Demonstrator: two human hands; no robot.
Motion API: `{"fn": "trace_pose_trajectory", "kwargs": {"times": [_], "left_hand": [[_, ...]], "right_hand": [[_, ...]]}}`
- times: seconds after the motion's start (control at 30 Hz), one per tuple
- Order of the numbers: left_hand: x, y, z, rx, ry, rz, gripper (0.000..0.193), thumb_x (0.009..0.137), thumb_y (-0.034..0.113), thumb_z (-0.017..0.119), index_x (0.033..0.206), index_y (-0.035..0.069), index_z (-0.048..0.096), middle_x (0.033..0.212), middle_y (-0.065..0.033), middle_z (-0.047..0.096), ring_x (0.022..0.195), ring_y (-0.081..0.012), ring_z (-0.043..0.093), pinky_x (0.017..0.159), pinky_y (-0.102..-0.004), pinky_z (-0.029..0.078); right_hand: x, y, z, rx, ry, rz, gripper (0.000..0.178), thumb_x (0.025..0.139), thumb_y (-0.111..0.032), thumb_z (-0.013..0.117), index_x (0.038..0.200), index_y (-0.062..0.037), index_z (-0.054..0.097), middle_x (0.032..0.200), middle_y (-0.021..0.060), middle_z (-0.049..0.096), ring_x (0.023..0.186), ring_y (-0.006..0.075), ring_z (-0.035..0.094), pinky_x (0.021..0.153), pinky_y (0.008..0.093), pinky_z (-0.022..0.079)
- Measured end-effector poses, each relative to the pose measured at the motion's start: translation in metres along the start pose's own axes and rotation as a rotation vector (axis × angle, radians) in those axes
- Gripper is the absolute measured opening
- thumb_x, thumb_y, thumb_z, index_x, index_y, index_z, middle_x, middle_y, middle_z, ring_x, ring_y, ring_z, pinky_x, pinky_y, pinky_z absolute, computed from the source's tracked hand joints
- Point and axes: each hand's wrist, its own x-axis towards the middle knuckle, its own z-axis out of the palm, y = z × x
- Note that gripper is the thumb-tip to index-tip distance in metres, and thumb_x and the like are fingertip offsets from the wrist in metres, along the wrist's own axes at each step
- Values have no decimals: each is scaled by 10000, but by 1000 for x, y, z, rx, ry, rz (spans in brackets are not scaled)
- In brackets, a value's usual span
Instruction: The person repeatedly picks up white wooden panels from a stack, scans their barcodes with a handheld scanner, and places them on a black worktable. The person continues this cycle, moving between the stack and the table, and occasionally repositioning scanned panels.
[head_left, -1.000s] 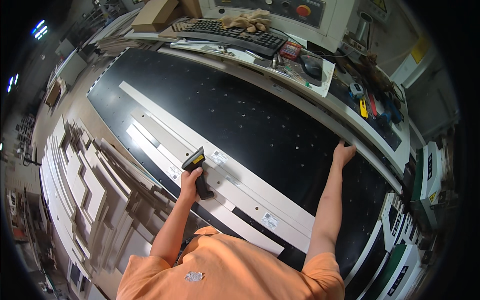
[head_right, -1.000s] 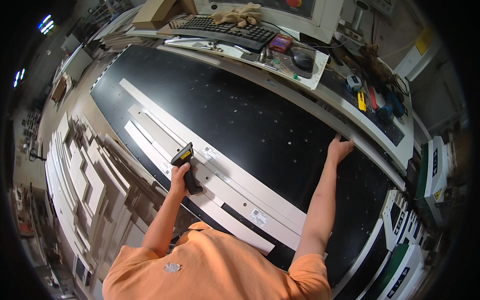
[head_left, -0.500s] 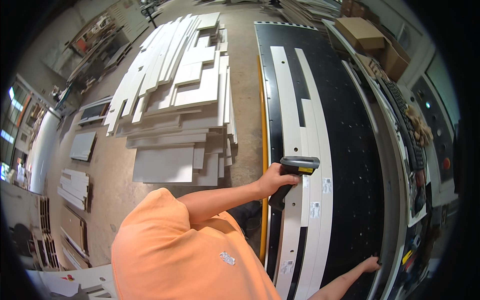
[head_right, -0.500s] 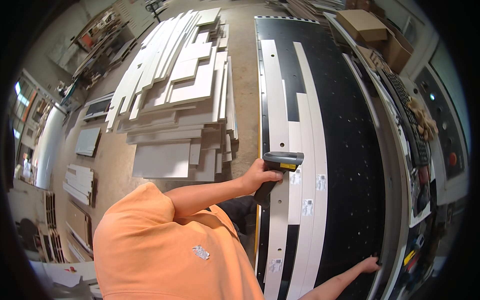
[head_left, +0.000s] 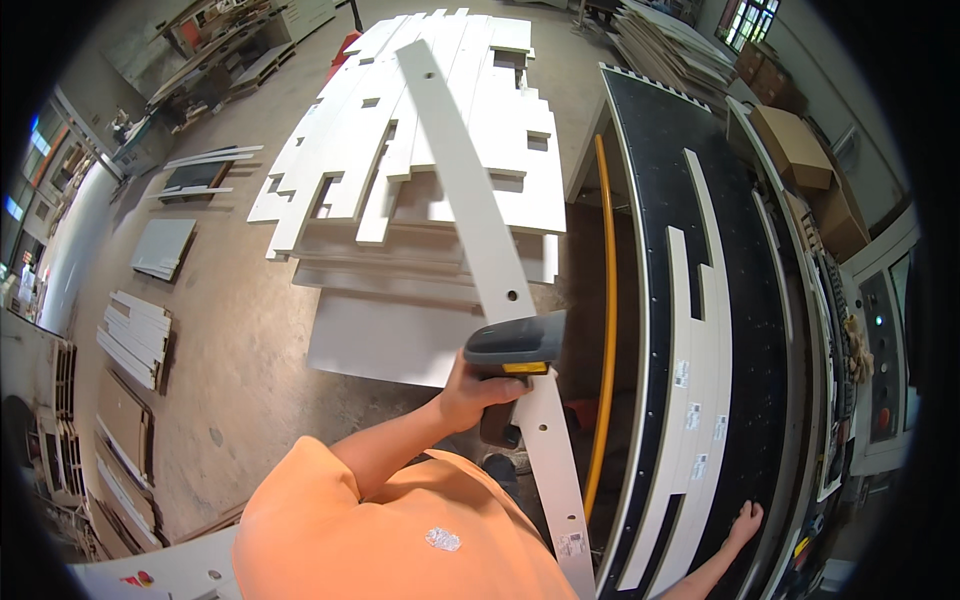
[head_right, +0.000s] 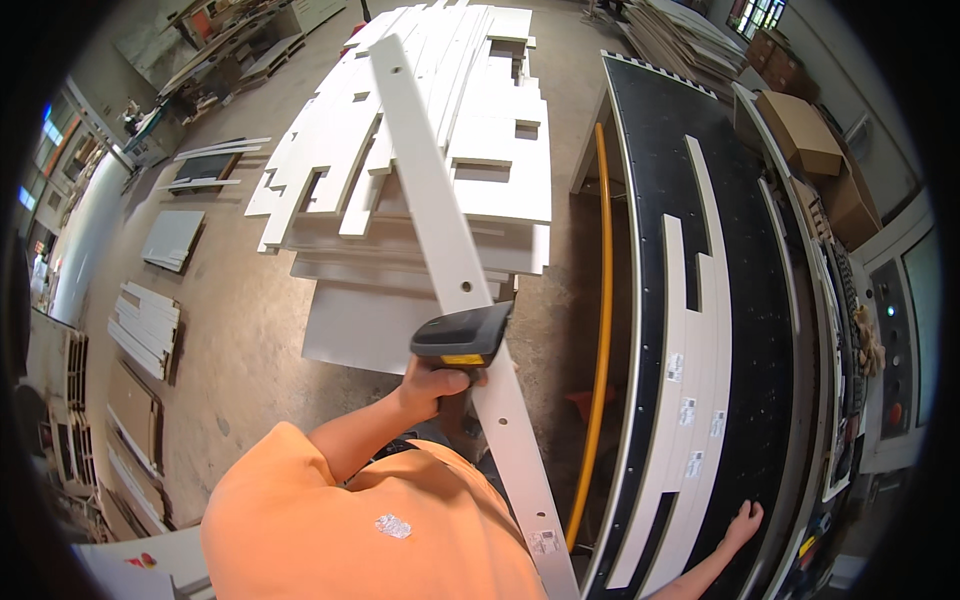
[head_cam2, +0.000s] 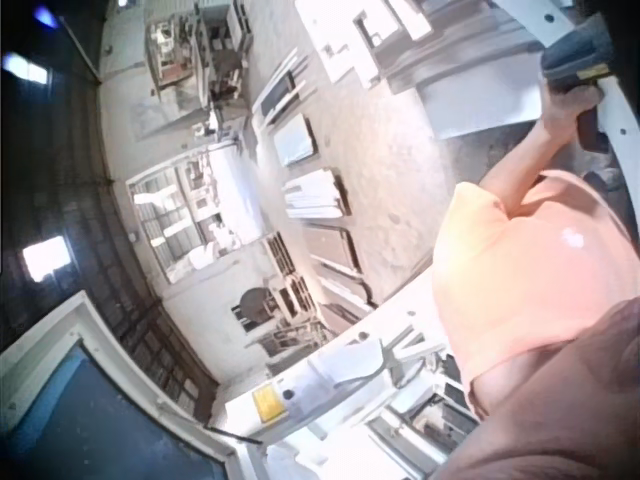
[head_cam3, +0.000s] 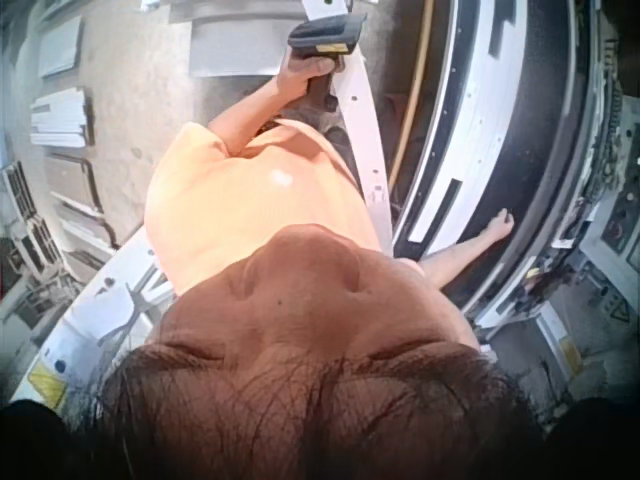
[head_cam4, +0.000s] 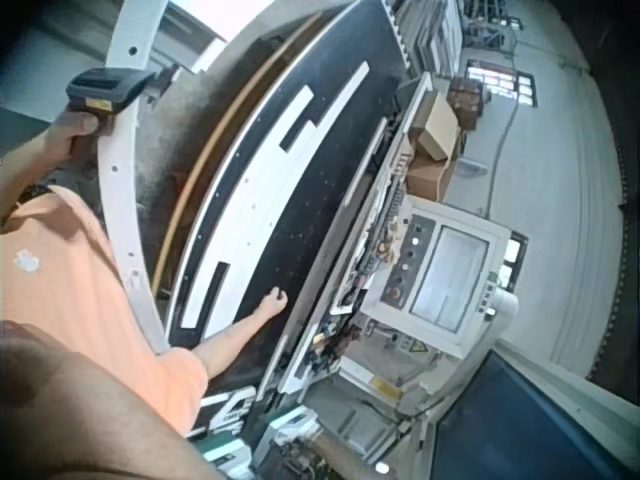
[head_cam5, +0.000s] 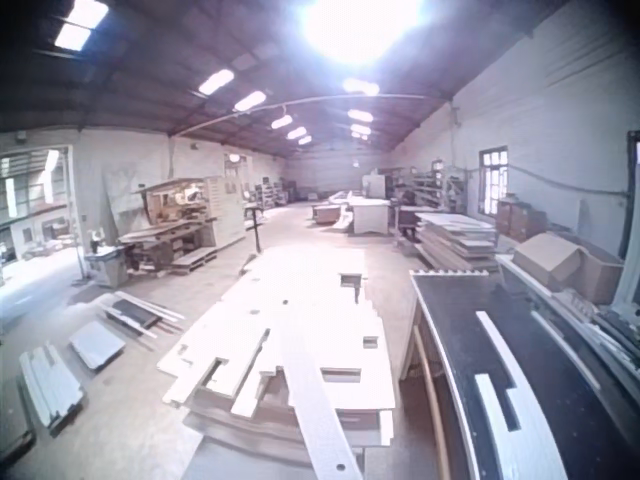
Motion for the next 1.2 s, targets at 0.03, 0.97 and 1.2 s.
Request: {"fn": "trace_pose_trajectory", "kwargs": {"times": [0.03, 0.97, 1.2], "left_hand": [[-13, 13, -22, -41, 11, 25, 383, 796, 58, 791, 1159, 5, 677, 1028, -50, 722, 957, -139, 660, 884, -299, 528], [-154, 209, -257, 426, 845, 450, 481, 812, 395, 637, 1083, 3, 571, 886, -85, 620, 886, -278, 611, 935, -492, 504], [-112, 219, -260, 459, 818, 443, 524, 813, 443, 641, 1087, 1, 574, 874, -84, 629, 984, -362, 654, 924, -493, 496]], "right_hand": [[-21, -36, 20, 31, -22, -7, 457, 965, -227, 669, 1330, 35, 579, 1234, 156, 637, 1089, 249, 616, 909, 346, 511], [-481, -757, 470, -198, -477, -1044, 772, 895, -339, 747, 1423, 116, 414, 1507, 349, 349, 1371, 458, 395, 1107, 535, 403], [-506, -691, 400, -125, -450, -1193, 711, 812, -208, 792, 1344, 128, 461, 1481, 329, 373, 1297, 483, 413, 1049, 572, 416]]}}
